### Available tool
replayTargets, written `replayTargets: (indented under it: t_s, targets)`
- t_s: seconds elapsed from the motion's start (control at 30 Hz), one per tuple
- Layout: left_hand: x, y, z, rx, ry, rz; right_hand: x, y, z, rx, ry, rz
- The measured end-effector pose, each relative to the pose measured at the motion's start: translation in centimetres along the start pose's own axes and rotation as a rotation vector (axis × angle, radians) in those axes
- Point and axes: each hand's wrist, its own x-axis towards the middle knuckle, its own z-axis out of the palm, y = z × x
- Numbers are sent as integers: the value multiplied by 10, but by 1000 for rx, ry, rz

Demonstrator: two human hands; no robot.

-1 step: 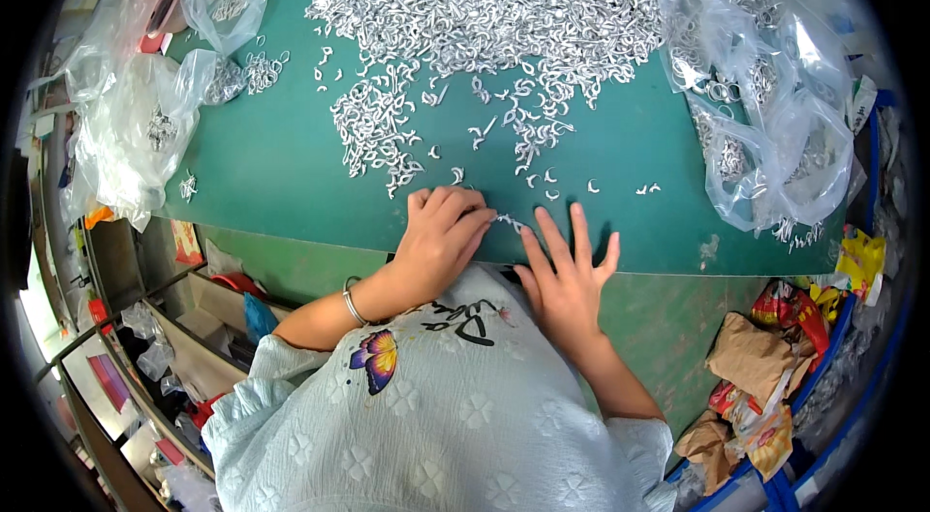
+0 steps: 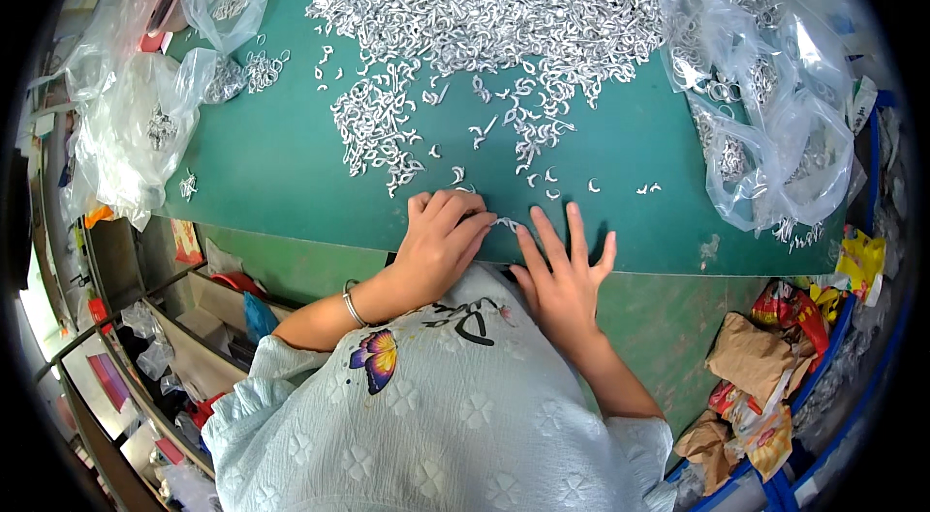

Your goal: The person sorts small curved metal parts by hand on a green workbench, picking them up from a large pile and placing them into individual plastic bags.

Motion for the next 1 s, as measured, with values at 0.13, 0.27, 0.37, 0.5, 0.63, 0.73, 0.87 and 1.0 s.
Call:
replayTargets:
  t_s: [0.13, 0.27, 0.37, 0.5, 0.63, 0.73, 0.87, 1.0]
  targets:
    - [-9, -1, -1, 6, 40, -46, 9, -2, 3, 36, 122, -23]
    - [-19, -1, -5, 10, 31, -71, 2, 6, 12, 52, 178, -91]
    - [-26, -3, -4, -41, 23, -92, 3, 3, 13, 72, 174, -135]
    - [-25, -1, -6, -55, 48, -136, 14, -7, 17, 111, 152, -157]
    - [-22, 3, -7, -55, 31, -104, 32, -10, 13, 181, 131, -66]
    - [-20, -2, -3, -42, 6, -61, 56, -18, 6, 97, 35, -113]
    - [-23, -10, -6, -75, 86, -87, 46, -9, 3, 47, -6, -55]
    - [-16, -10, -7, -103, 141, -112, 37, 2, 4, 77, 72, -42]
